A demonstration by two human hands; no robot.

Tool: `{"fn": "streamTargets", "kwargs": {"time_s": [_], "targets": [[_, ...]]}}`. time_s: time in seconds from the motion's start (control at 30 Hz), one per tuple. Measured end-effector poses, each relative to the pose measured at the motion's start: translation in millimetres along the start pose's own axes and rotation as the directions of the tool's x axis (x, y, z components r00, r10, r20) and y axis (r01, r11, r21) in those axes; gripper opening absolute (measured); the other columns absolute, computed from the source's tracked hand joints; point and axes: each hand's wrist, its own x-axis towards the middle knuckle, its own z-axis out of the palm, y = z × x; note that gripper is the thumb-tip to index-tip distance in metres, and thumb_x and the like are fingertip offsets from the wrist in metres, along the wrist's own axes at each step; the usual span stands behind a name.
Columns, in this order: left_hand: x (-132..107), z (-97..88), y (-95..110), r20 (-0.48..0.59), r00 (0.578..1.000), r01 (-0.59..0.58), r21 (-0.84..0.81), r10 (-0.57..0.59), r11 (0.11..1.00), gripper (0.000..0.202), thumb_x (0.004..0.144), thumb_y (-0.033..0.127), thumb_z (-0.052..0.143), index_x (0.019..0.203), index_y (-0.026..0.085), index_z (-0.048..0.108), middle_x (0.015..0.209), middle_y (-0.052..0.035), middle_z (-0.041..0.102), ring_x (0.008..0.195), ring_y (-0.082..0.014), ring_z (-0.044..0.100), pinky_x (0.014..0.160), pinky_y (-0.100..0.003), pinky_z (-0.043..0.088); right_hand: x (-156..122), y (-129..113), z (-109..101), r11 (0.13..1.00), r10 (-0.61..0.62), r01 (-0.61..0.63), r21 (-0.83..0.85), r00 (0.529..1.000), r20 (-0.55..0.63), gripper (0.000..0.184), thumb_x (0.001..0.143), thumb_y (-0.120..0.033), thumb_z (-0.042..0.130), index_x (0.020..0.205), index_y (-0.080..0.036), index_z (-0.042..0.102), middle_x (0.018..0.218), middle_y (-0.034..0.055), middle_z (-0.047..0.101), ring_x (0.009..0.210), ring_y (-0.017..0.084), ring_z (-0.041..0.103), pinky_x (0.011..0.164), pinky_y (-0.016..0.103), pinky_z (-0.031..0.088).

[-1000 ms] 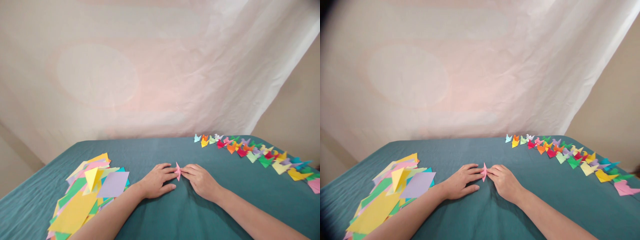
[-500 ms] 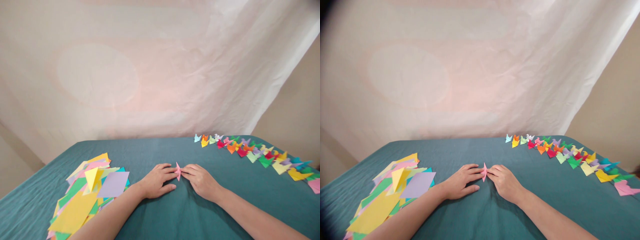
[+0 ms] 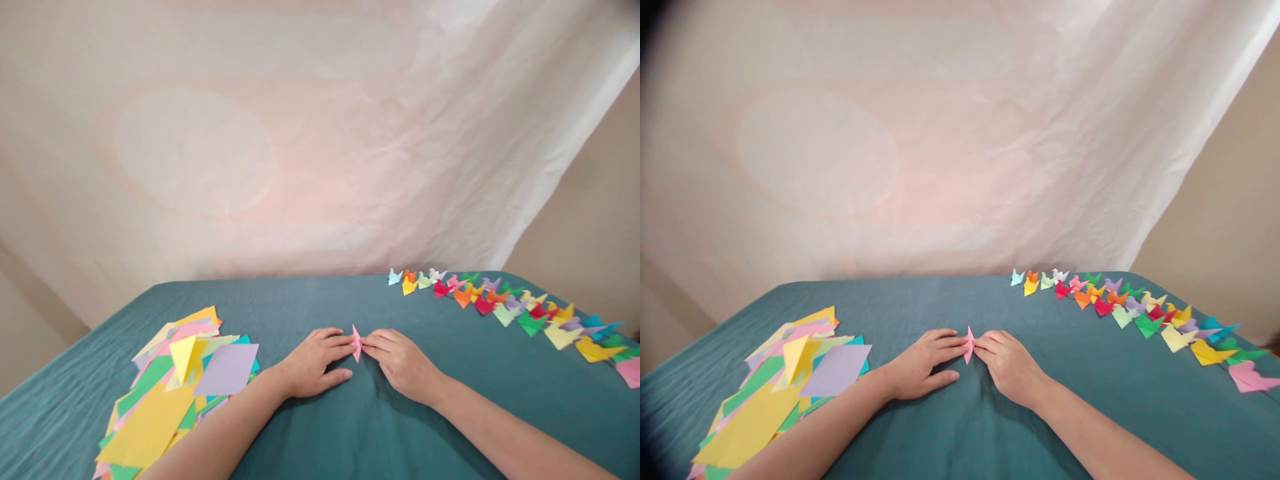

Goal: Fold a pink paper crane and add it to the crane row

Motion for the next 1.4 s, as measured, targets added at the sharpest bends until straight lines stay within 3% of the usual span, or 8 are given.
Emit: {"fn": "streamTargets", "kwargs": {"time_s": [0.67,1.07,1.4], "targets": [[-0.6,2.1,-0.9,0.005,1.0,0.001,0.012,-0.001,1.0,0.048,0.088,0.04,0.045,0.132,0.024,0.04,0.136,-0.0052,0.043,0.124,-0.026,0.037,0.104,-0.042,0.027,-0.1,1.4,1.3,1.0,-0.025,0.025,0.011,1.0,-0.002,0.032,0.089,-0.01,0.037,0.108,-0.015,0.062,0.104,0.0096,0.065,0.099,0.02,0.054,0.084,0.036,0.047],[1.4,4.4,-2.0,-0.057,0.998,0.006,-0.015,-0.006,1.0,0.042,0.089,0.032,0.046,0.129,0.02,0.043,0.13,-0.0074,0.048,0.121,-0.0219,0.041,0.106,-0.038,0.027,1.2,0.3,0.3,0.999,-0.048,0.048,0.008,0.998,-0.034,0.032,0.089,-0.01,0.037,0.107,-0.015,0.063,0.103,0.0101,0.065,0.097,0.019,0.055,0.082,0.035,0.048],[1.0,5.4,-1.6,-0.128,0.99,0.049,-0.107,-0.063,0.993,0.019,0.088,0.026,0.044,0.103,0.02,0.055,0.119,-0.0058,0.056,0.115,-0.0208,0.045,0.102,-0.037,0.033,0.3,1.7,2.2,0.998,-0.06,0.061,0.004,0.997,-0.039,0.032,0.088,-0.01,0.039,0.108,-0.017,0.063,0.102,0.0097,0.066,0.097,0.019,0.056,0.081,0.035,0.049]]}}
